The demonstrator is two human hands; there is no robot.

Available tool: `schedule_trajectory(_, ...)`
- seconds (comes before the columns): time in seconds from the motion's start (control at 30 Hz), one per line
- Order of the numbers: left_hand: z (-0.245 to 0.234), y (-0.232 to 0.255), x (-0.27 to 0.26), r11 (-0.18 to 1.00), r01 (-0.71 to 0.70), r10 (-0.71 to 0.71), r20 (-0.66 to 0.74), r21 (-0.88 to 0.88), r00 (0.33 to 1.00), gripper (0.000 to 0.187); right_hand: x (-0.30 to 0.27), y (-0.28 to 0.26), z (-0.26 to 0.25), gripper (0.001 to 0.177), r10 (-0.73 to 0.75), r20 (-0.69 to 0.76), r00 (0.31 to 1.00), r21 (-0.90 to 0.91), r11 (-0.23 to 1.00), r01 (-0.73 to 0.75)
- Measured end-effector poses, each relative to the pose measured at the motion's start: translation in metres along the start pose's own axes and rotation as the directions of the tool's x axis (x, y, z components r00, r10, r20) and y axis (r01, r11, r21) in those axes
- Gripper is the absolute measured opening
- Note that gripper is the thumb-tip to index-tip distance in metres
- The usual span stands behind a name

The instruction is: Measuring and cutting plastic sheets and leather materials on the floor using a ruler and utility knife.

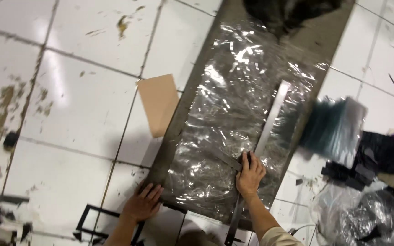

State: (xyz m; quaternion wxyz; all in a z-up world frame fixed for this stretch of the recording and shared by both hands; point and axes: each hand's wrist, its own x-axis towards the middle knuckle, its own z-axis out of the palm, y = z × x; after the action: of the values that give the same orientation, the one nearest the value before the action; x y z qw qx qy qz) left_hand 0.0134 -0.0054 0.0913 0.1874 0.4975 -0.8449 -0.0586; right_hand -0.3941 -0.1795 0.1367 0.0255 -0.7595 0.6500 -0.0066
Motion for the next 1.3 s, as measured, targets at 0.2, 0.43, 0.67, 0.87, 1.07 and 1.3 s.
schedule_trajectory(0.2, -0.004, 0.004, 0.003, 0.985, 0.171, -0.168, 0.457, 0.036, 0.874, 0.068, -0.009, 0.011, 0.019, 0.083, -0.003, 0.015, 1.0, 0.027, 1.0, 0.002)
schedule_trajectory(0.43, -0.023, 0.054, 0.001, 0.935, 0.32, -0.333, 0.072, 0.15, 0.94, 0.075, -0.01, 0.021, 0.027, 0.077, -0.004, -0.069, 0.998, -0.006, 1.0, 0.004)
schedule_trajectory(0.67, -0.1, 0.202, 0.055, 0.468, 0.872, -0.849, 0.349, 0.147, 0.397, 0.074, -0.024, 0.02, -0.002, 0.057, -0.234, -0.254, 0.939, 0.131, 0.953, 0.273)
schedule_trajectory(0.87, -0.115, 0.267, 0.039, 0.307, 0.949, -0.87, 0.382, -0.077, 0.313, 0.068, -0.018, 0.026, 0.006, 0.066, -0.151, -0.177, 0.973, 0.137, 0.975, 0.176)
schedule_trajectory(1.07, -0.156, 0.287, 0.059, 0.336, 0.938, -0.89, 0.297, -0.09, 0.347, 0.065, -0.026, 0.022, -0.006, 0.063, -0.191, -0.162, 0.968, 0.159, 0.963, 0.217)
schedule_trajectory(1.3, -0.298, 0.374, 0.124, 0.233, 0.936, -0.816, 0.47, -0.264, 0.336, 0.071, -0.035, 0.017, -0.03, 0.048, -0.222, -0.176, 0.959, 0.122, 0.962, 0.245)
